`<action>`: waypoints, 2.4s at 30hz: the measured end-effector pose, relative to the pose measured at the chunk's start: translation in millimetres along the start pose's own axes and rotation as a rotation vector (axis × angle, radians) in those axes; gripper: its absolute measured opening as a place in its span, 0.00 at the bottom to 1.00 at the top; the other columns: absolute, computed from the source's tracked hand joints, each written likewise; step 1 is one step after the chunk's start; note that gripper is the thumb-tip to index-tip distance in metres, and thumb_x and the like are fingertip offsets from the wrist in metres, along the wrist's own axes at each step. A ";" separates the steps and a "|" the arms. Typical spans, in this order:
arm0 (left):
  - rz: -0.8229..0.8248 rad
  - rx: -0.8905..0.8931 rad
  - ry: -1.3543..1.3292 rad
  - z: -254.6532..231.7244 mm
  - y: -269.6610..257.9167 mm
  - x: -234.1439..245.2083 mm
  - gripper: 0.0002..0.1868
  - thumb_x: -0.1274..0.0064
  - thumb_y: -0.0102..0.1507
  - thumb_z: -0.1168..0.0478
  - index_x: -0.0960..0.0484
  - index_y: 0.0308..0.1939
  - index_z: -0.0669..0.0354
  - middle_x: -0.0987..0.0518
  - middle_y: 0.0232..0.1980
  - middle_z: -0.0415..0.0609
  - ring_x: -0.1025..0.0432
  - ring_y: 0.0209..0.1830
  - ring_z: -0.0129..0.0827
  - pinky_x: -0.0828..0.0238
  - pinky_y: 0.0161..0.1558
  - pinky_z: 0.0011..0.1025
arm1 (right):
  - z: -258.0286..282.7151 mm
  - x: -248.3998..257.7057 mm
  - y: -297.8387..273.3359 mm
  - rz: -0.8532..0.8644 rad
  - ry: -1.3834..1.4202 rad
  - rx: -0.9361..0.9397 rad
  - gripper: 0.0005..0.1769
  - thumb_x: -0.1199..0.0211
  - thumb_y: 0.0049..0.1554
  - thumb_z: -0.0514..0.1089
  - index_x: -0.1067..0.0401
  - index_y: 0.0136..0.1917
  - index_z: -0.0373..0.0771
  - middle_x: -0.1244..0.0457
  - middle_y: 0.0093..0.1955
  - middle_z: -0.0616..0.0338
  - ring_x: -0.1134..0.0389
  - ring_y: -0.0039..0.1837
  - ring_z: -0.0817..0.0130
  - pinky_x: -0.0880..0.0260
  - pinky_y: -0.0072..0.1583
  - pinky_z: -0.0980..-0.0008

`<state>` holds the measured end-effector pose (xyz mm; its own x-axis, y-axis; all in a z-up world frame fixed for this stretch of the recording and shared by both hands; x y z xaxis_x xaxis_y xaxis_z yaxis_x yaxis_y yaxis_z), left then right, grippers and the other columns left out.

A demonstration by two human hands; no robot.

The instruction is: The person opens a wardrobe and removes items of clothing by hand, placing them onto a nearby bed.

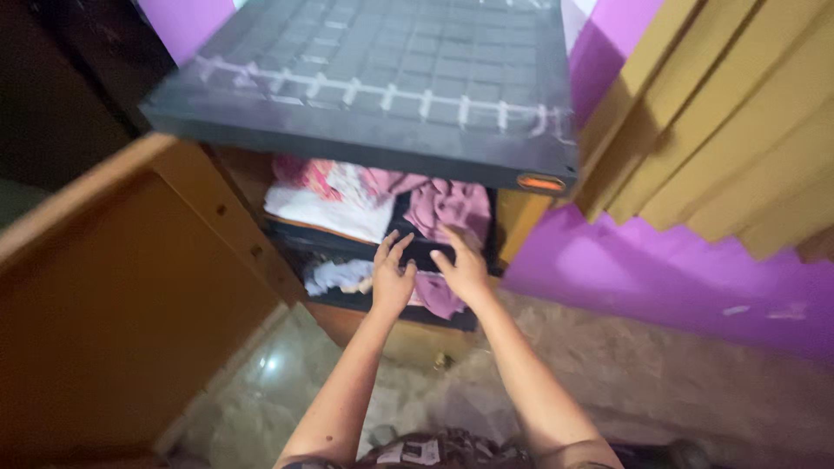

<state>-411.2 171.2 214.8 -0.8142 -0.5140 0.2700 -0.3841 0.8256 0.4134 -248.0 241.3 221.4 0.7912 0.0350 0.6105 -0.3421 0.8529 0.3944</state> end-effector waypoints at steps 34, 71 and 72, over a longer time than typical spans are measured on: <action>0.330 0.513 -0.644 28.3 60.1 8.9 0.61 0.36 0.49 0.70 0.59 0.79 0.54 0.46 0.79 0.56 0.30 0.61 0.43 0.26 0.51 0.37 | -44.4 -46.5 -14.3 -0.008 1.123 -0.392 0.11 0.53 0.61 0.38 0.32 0.52 0.35 0.38 0.47 0.62 0.35 0.51 0.70 0.33 0.56 0.68; 0.560 -0.097 -0.471 -89.7 -187.7 -212.9 0.26 0.34 0.56 0.61 0.19 0.57 0.63 0.29 0.65 0.57 0.30 0.65 0.47 0.33 0.64 0.41 | -45.2 185.4 -294.5 -0.564 0.246 -0.508 0.28 0.41 0.55 0.31 0.31 0.69 0.42 0.31 0.63 0.56 0.33 0.61 0.72 0.32 0.62 0.72; 0.582 -0.119 -0.456 -100.6 -205.8 -224.3 0.25 0.33 0.56 0.61 0.19 0.56 0.63 0.29 0.66 0.58 0.31 0.65 0.48 0.34 0.64 0.41 | -49.1 199.7 -316.4 -0.592 0.236 -0.522 0.28 0.41 0.55 0.31 0.31 0.69 0.42 0.31 0.63 0.56 0.33 0.61 0.72 0.32 0.62 0.72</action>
<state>-105.8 93.1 156.6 -0.9811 0.1673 0.0975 0.1928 0.8904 0.4124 43.1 4.0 184.8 0.8725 -0.4372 0.2181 0.3986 0.8951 0.1998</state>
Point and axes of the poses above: each hand's wrist, its own y-axis towards the middle knuckle, its own x-axis out of the back of the hand, z = x × y, the point moved 3 cm from there along y, towards the middle knuckle
